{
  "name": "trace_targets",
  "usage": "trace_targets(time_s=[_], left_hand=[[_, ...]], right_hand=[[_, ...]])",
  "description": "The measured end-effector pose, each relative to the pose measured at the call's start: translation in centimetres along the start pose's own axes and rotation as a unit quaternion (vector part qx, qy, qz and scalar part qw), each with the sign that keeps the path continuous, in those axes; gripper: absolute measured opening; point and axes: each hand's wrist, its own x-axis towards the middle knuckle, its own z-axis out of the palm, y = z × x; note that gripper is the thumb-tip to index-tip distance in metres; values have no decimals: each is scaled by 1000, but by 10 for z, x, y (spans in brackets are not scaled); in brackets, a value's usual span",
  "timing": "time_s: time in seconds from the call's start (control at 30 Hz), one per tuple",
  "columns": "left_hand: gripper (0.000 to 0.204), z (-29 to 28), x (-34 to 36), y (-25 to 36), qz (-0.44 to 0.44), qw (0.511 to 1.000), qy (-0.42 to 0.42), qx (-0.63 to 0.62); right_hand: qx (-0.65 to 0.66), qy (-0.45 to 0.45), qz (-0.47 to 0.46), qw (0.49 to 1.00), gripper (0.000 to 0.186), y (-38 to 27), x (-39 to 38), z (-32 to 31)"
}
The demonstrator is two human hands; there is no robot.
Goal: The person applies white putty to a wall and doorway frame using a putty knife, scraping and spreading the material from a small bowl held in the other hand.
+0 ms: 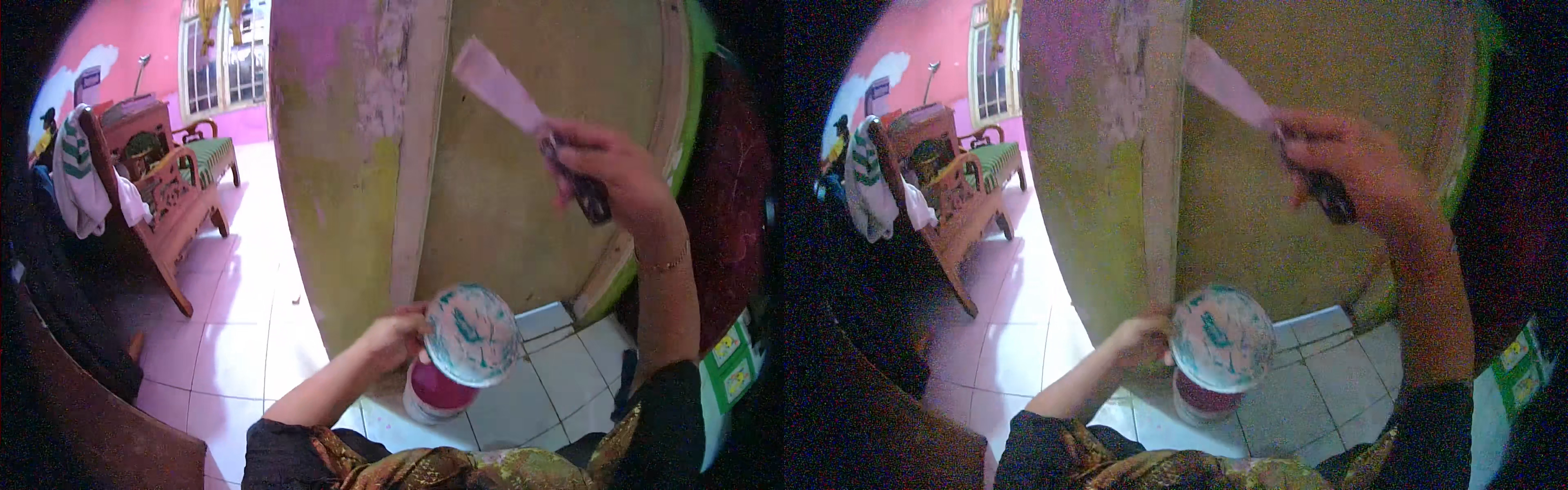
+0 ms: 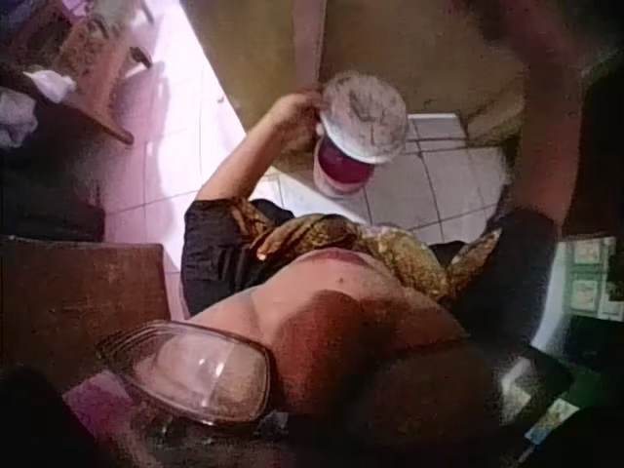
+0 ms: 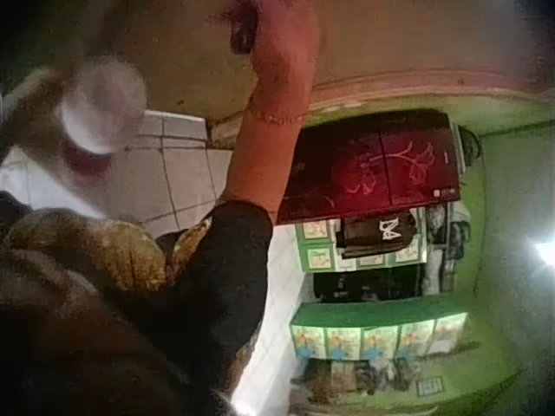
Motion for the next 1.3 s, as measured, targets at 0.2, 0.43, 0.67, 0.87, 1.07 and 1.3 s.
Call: trace_targets(time_s=[0.2, 0.43, 0.67, 0.87, 1.07, 1.3], left_hand=[[42, 8, -14, -21, 7, 999, -27, -23], [39, 23, -38, -6, 7, 1000, 18, -23], [35, 0, -47, 0, -7, 1000, -11, -6], [39, 19, -40, 0, -8, 999, 33, -23], [39, 13, -27, 1, 3, 999, -32, -20], [36, 6, -28, -10, 26, 999, 20, -32]], right_hand=[[-388, 177, -413, 805, 34, -66, 55, 30], [-514, 330, -431, 664, 38, -63, 97, 58], [-527, 270, -348, 726, 41, -28, 61, 71], [-497, 303, -392, 712, 41, -77, 86, 50], [-568, 277, -316, 708, 37, -98, 111, 47], [-598, 180, -304, 720, 36, -72, 45, 52]])
